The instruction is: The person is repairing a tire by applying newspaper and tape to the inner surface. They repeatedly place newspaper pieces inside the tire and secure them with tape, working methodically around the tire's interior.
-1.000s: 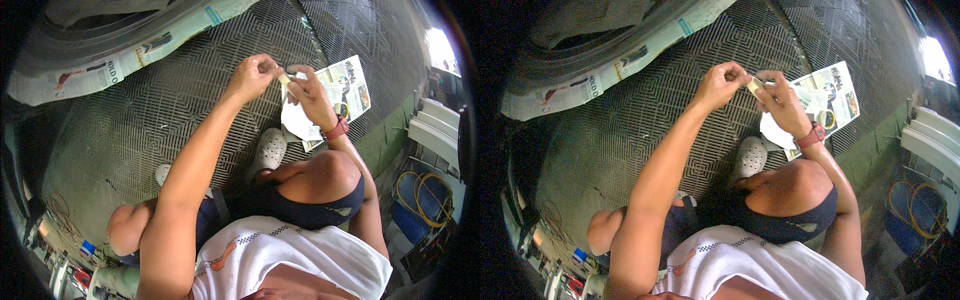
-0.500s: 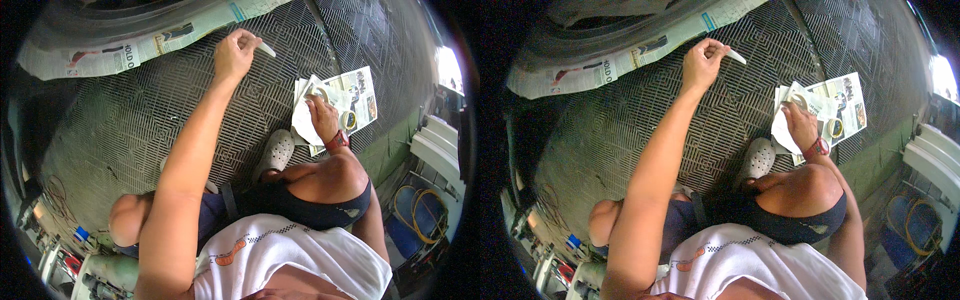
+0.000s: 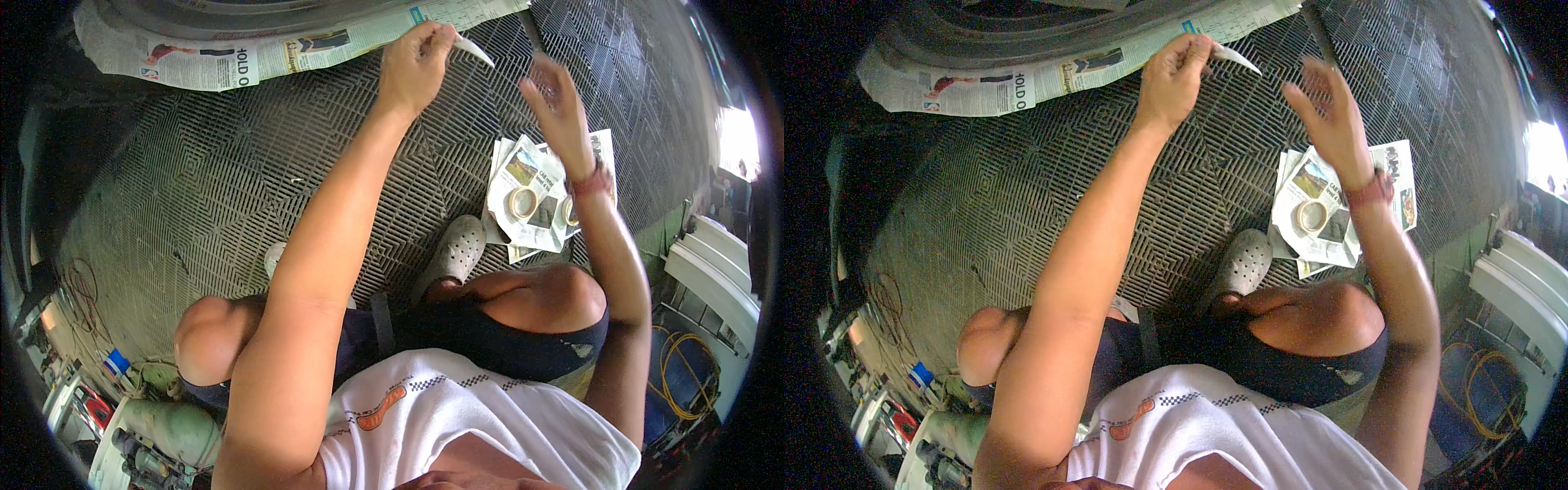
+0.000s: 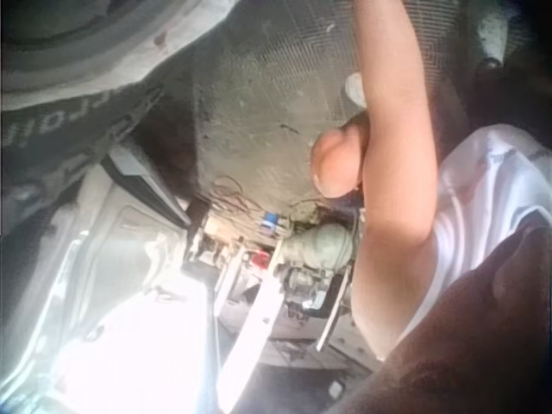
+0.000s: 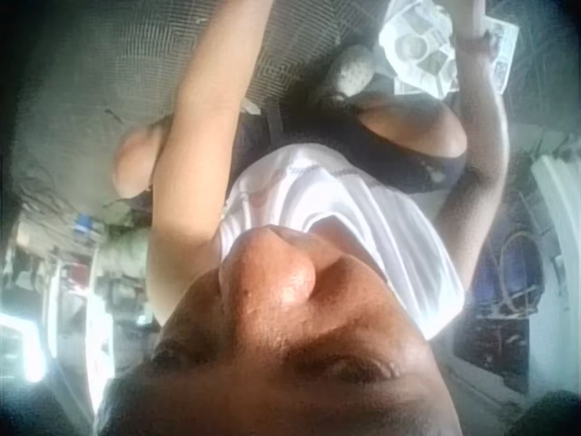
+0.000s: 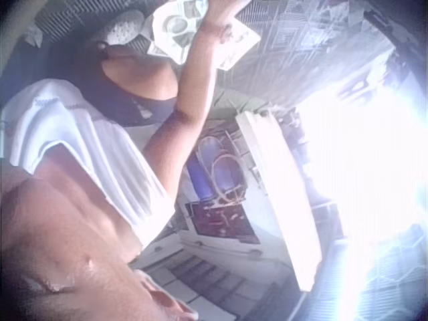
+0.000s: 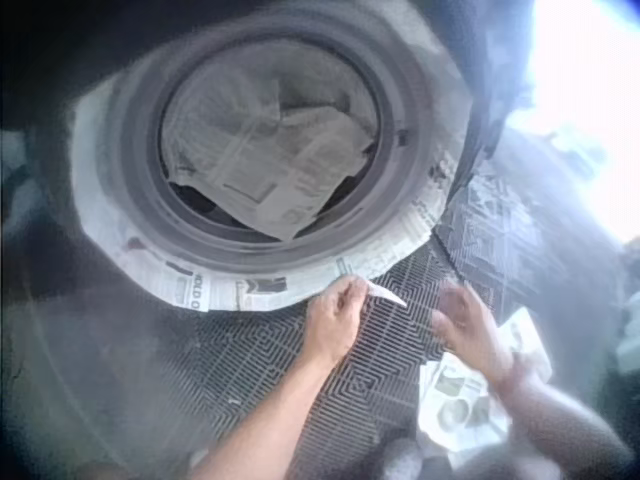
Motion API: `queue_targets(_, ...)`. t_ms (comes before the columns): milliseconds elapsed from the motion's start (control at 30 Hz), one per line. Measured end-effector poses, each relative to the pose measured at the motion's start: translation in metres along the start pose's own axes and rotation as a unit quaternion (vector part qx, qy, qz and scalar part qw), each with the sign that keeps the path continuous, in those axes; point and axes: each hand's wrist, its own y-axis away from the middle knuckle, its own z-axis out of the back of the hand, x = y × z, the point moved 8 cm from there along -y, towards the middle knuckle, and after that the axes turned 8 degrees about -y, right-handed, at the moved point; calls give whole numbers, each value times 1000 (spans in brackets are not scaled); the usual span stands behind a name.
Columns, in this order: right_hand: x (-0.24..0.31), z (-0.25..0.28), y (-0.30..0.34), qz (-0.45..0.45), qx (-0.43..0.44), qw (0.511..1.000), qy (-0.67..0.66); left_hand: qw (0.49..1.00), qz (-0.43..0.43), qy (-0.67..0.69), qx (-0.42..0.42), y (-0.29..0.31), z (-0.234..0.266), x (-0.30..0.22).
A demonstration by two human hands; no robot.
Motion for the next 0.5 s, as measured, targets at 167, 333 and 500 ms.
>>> queue_targets(167, 71, -74, -87, -53, 160, 986, -1, 995, -13, 53, -87, -24, 31, 7)
queue_targets(333, 86, -124, -129, -42, 178, 980, 72, 993, 65, -2, -94, -25, 83, 10)
queue_targets(500, 17, -102, -174, 187, -127, 892, 391, 956, 238, 59, -159, -40, 64, 67)
